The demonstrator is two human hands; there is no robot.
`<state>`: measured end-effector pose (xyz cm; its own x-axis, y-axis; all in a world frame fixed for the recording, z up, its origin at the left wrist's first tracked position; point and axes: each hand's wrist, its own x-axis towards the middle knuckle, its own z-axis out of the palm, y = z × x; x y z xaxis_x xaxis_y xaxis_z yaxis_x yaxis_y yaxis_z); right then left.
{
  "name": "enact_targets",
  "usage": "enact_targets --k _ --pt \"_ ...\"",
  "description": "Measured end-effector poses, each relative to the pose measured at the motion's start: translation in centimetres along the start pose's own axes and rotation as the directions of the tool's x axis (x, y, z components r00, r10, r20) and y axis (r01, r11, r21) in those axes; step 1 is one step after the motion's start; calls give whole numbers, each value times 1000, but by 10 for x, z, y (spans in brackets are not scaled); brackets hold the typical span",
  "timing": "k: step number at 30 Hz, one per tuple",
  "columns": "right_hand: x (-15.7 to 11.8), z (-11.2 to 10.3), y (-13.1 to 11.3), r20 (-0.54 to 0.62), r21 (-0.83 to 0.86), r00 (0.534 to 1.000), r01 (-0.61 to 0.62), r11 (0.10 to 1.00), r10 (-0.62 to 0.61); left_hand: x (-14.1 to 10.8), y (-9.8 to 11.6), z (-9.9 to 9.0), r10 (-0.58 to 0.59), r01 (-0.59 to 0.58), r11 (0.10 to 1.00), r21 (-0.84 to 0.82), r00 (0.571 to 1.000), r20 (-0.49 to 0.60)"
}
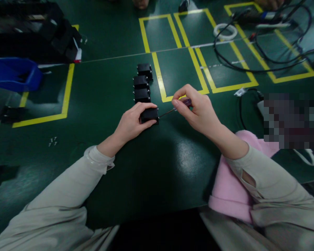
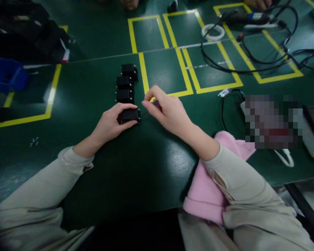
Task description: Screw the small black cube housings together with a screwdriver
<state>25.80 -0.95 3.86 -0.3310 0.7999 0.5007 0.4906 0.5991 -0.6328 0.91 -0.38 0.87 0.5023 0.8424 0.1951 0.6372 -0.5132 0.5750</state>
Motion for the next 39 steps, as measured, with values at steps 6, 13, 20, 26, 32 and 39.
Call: enact_targets --k 6,13,20,26,32,39 --pt "-1 0 -1 3 -4 1000 -15 1000 15 0 -1 0 5 -5 1000 -3 1000 -5" --pt "-1 0 0 -7 -15 1000 0 1000 0 0 0 0 14 -14 1000 -3 1000 -6" --pt "0 -1 -2 2 -15 1000 -4 1000 4 0 -1 0 2 -2 1000 6 1000 -1" --pt "0 0 -1 -6 -7 1000 -10 1000 10 0 -1 0 20 -20 1000 5 1000 -4" --pt "0 -1 -1 3 -6 1000 5 1000 -5 -1 0 0 10 -10 1000 19 1000 -5" --pt "0 -1 -1 -1 -22 1000 -2 1000 2 0 0 0 7 -7 1000 11 1000 -2"
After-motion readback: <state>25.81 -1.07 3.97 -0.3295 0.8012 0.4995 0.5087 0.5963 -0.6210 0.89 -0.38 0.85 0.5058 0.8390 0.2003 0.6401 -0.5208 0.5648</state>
